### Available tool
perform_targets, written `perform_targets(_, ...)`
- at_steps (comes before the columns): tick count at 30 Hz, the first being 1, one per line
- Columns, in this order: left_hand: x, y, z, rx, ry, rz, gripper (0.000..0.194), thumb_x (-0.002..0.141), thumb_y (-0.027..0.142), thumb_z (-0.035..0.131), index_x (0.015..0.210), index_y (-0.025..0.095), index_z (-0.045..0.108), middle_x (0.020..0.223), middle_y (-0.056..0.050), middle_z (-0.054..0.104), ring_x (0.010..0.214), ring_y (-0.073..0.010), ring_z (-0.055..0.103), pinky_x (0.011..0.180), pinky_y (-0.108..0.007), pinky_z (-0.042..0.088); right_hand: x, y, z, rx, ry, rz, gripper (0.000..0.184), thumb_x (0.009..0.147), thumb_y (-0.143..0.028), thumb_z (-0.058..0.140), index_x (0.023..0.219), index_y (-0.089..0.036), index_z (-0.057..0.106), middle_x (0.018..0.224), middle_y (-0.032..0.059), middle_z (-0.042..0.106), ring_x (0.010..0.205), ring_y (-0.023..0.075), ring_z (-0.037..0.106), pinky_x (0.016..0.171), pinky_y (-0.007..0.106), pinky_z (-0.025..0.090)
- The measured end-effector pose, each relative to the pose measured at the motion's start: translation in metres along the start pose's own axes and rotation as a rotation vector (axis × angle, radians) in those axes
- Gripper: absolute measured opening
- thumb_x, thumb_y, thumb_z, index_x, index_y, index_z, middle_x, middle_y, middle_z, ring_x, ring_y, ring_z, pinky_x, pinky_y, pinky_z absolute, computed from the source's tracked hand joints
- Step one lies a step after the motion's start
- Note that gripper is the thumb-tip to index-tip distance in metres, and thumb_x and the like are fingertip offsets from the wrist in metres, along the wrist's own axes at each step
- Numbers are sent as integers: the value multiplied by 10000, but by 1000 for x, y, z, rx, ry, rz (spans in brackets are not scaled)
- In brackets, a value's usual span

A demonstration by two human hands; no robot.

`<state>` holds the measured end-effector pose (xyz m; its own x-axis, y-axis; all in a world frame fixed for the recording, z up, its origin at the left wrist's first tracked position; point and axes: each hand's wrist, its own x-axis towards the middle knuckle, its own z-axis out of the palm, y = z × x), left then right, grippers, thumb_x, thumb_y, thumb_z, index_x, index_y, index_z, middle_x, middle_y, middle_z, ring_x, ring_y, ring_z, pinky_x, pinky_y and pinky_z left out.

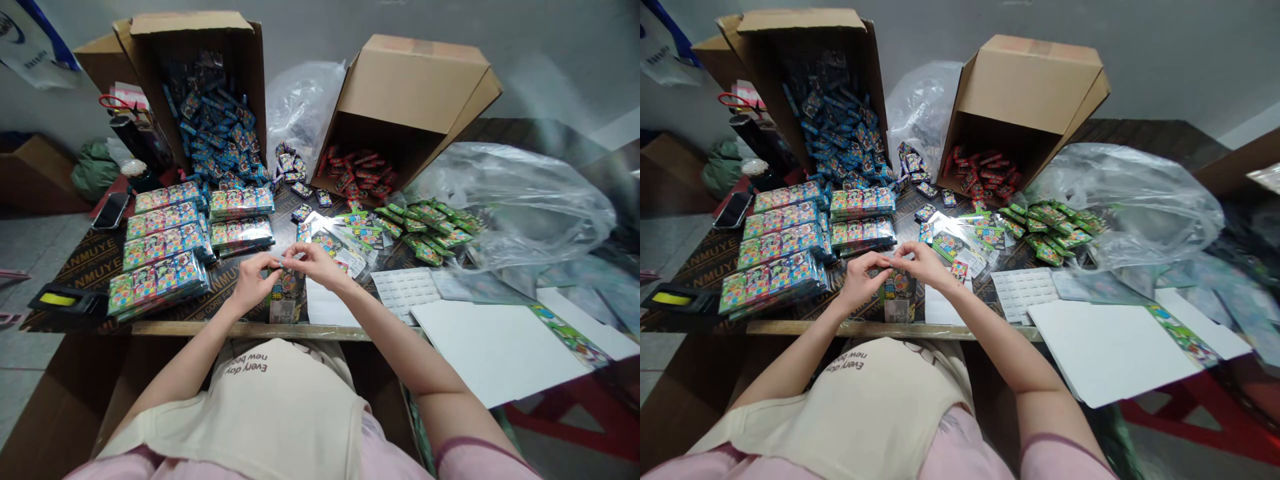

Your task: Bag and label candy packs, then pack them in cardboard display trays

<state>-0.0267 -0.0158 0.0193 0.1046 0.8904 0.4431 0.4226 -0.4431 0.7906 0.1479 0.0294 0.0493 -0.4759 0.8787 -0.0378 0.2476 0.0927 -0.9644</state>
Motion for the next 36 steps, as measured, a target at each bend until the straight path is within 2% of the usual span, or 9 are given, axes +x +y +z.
perform_targets(11, -3, 7, 12, 83, 109, -44, 225, 704, 308, 739, 683, 190, 549, 734, -25, 642, 707, -171, 615, 667, -294, 466, -2, 2, 10, 225, 94, 146, 369, 623, -494, 759, 631, -154, 615, 573, -19, 562, 522, 88, 440, 504, 230, 308)
perform_targets(14, -2, 8, 17, 93, 168, -73, 210, 715, 242, 719, 652, 192, 525, 692, -4, 608, 679, -155, 587, 641, -274, 440, -2, 7, 14, 235, 118, 129, 369, 626, -482, 759, 606, -152, 595, 567, -11, 573, 534, 97, 480, 535, 244, 354)
perform_targets(18, -3, 7, 19, 56, 167, -119, 175, 720, 200, 703, 654, 188, 542, 701, -3, 607, 704, -153, 585, 669, -275, 446, -2, 16, 24, 359, 260, 84, 365, 584, -370, 790, 791, -194, 545, 598, -51, 598, 553, 104, 526, 563, 237, 407)
perform_targets(20, -7, 4, 21, -15, 175, -195, 151, 699, 222, 733, 756, 187, 598, 763, -13, 637, 747, -158, 605, 711, -283, 469, -2, 18, 27, 440, 299, 79, 442, 583, -316, 777, 909, -231, 490, 607, -79, 602, 567, 109, 548, 568, 228, 419)
perform_targets(23, -18, -6, 26, -309, 115, -397, 403, 639, 281, 790, 990, 185, 616, 876, -33, 686, 786, -172, 649, 739, -303, 513, -2, 21, 27, 532, 297, 142, 445, 622, -322, 730, 963, -250, 454, 656, -61, 640, 631, 130, 600, 586, 235, 443)
perform_targets(26, -27, -9, 25, -492, -34, -520, 329, 679, 350, 760, 915, 152, 645, 844, -50, 715, 746, -194, 671, 725, -334, 542, -3, 30, 18, 651, 338, 238, 478, 664, -410, 708, 1034, -266, 444, 859, 5, 697, 769, 161, 657, 642, 268, 488)
perform_targets(28, -27, -3, 16, -411, -44, -460, 250, 753, 356, 702, 893, 151, 669, 864, -59, 728, 776, -211, 679, 761, -354, 545, -5, 39, 8, 676, 420, 260, 486, 707, -504, 675, 1078, -282, 452, 968, 28, 687, 844, 165, 665, 684, 280, 503)
perform_targets(32, -2, 4, -5, 12, 89, -98, 295, 865, 253, 563, 1143, 206, 651, 1143, -79, 699, 1064, -239, 645, 972, -390, 483, -16, 61, -9, 617, 580, 249, 496, 712, -587, 661, 1090, -298, 524, 1050, 30, 657, 921, 168, 650, 752, 297, 509)
perform_targets(36, 31, -31, 0, 431, 56, 7, 456, 877, 104, 397, 1288, 190, 577, 1353, -125, 577, 1318, -265, 476, 1141, -478, 299, -35, 75, -17, 514, 593, 240, 441, 669, -526, 726, 1002, -259, 613, 1067, 46, 655, 920, 181, 640, 749, 304, 509)
